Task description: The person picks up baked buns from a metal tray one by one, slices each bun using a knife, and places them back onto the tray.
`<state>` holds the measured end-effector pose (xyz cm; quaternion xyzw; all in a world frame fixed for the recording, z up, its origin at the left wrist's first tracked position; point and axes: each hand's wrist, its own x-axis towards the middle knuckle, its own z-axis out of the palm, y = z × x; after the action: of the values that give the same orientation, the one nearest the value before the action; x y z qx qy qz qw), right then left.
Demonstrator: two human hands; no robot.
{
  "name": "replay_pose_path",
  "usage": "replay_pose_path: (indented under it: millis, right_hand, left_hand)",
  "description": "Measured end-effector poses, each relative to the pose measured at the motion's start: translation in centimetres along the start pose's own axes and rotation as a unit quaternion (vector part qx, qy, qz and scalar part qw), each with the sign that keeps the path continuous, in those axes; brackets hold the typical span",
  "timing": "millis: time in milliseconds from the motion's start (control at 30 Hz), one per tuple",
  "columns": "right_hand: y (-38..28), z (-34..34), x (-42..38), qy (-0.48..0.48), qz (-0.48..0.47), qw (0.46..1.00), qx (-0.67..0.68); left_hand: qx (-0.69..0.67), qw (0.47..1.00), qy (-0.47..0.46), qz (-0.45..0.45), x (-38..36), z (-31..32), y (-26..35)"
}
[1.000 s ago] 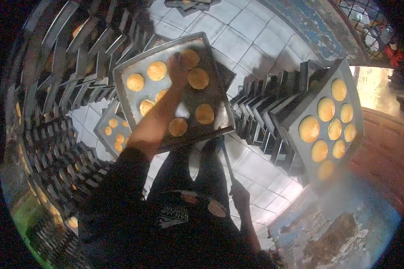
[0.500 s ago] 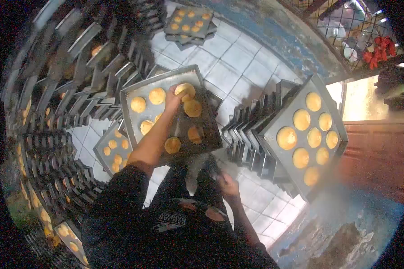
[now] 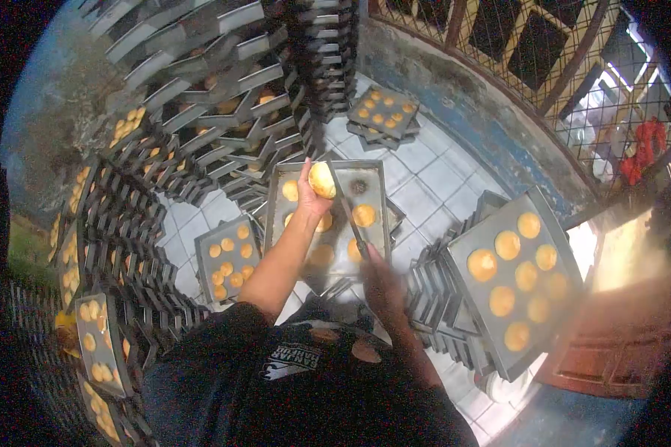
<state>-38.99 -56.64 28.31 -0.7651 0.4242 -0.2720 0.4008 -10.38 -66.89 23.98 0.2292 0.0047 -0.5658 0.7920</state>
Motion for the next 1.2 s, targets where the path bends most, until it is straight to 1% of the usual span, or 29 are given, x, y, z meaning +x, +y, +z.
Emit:
replay_pose_path:
  millis: [33,67,100,133,167,233,333,367,433,567,633,733,767,800,867,900,933,967,1000,1033,1067,1100,1133,1200]
  right_hand:
    - [-0.6,-0.3,-0.2,-0.018,0.036,0.999,-0.026]
    - [-1.0,-0.6,-0.5,-0.017,0.03,0.999,-0.025]
    - [-1.3,-0.8,-0.9,-0.018,0.024,1.0,0.004]
    - [-1.6,-1.0,-1.3,-0.019,0.019,0.999,0.033]
    - [-1.7,-1.2,-1.8,-0.02,0.016,0.999,0.034]
    - [-1.8,-1.7,-2.9,0.013,-0.019,0.998,0.056]
    - [-0.5,-1.8,-3.9,0.035,-0.043,0.998,0.018]
    - [-0.7,-2.1,-4.1,0.035,-0.043,0.998,0.02]
    - [-1.3,-2.9,-4.5,-0.01,0.005,0.999,0.049]
    - [-1.1,-2.7,-5.1,-0.01,0.02,0.999,0.047]
    - [-0.5,-2.6,-5.2,-0.009,0.037,0.996,0.078]
    - [-2.3,-3.6,-3.6,-0.002,0.036,0.998,0.053]
    - [-2.9,-3.5,-2.5,0.029,0.008,0.994,0.104]
    - [-3.4,-3.8,-2.0,0.033,0.012,0.994,0.105]
    - [-4.6,-4.4,-1.5,-0.008,0.035,0.988,0.149]
    - [-3.9,-4.0,-2.3,-0.008,0.035,0.988,0.149]
    - [-2.5,-3.3,-3.9,-0.006,0.011,0.994,0.109]
    - [-1.3,-2.9,-4.4,-0.006,-0.014,0.998,0.068]
    - [-0.7,-2.7,-3.9,-0.008,-0.017,0.998,0.065]
    - [-0.1,-2.4,-3.8,-0.017,-0.004,0.999,0.05]
    - [0.3,-2.2,-4.1,-0.023,0.013,0.999,0.037]
    - [-1.5,-2.7,-3.1,0.003,0.016,0.999,0.031]
    - [-1.9,-2.6,-1.6,0.007,0.025,0.999,0.032]
    - [-2.5,-2.7,0.4,0.011,0.026,0.989,0.148]
  left_hand:
    - [0.005,1.0,0.001,0.003,-0.6,0.5,0.0]
    - [0.01,1.0,0.003,0.005,-1.3,1.1,-0.1]
    - [0.011,1.0,0.001,0.01,-1.9,1.5,-0.2]
    - [0.013,1.0,-0.024,0.015,-2.5,1.9,-0.3]
    - [0.015,0.998,-0.049,0.019,-3.2,2.3,-0.4]
    - [0.018,0.998,-0.048,0.021,-4.3,3.1,-0.6]
    - [0.025,0.999,-0.039,0.028,-5.7,3.8,-1.0]
    - [0.026,0.998,-0.035,0.034,-6.0,3.8,-1.1]
    - [0.025,0.998,-0.04,0.033,-6.2,3.7,-1.4]
    - [0.035,0.998,-0.047,0.036,-6.0,3.3,-1.6]
    - [0.059,0.997,-0.051,0.028,-6.2,3.4,-1.9]
    - [0.106,0.992,-0.062,0.01,-8.0,4.6,-4.0]
    - [0.127,0.989,-0.072,0.006,-8.5,4.9,-4.7]
    - [0.129,0.989,-0.072,0.0,-8.4,4.9,-4.9]
    - [0.072,0.995,-0.067,0.014,-7.8,4.9,-4.5]
    - [0.046,0.997,-0.067,0.004,-7.0,4.6,-3.5]
    - [0.044,0.997,-0.068,0.006,-6.5,4.0,-2.7]
    - [0.065,0.996,-0.065,0.001,-6.2,3.7,-1.8]
    - [0.085,0.994,-0.061,-0.004,-6.1,3.9,-1.4]
    - [0.127,0.989,-0.082,-0.01,-6.7,3.7,-1.7]
    - [0.129,0.988,-0.079,-0.017,-7.1,3.5,-2.7]
    - [0.173,0.982,-0.079,-0.01,-7.5,3.4,-4.4]
    - [0.215,0.973,-0.08,-0.003,-7.8,3.4,-5.9]
    - [0.199,0.977,-0.08,-0.009,-7.9,3.4,-6.8]
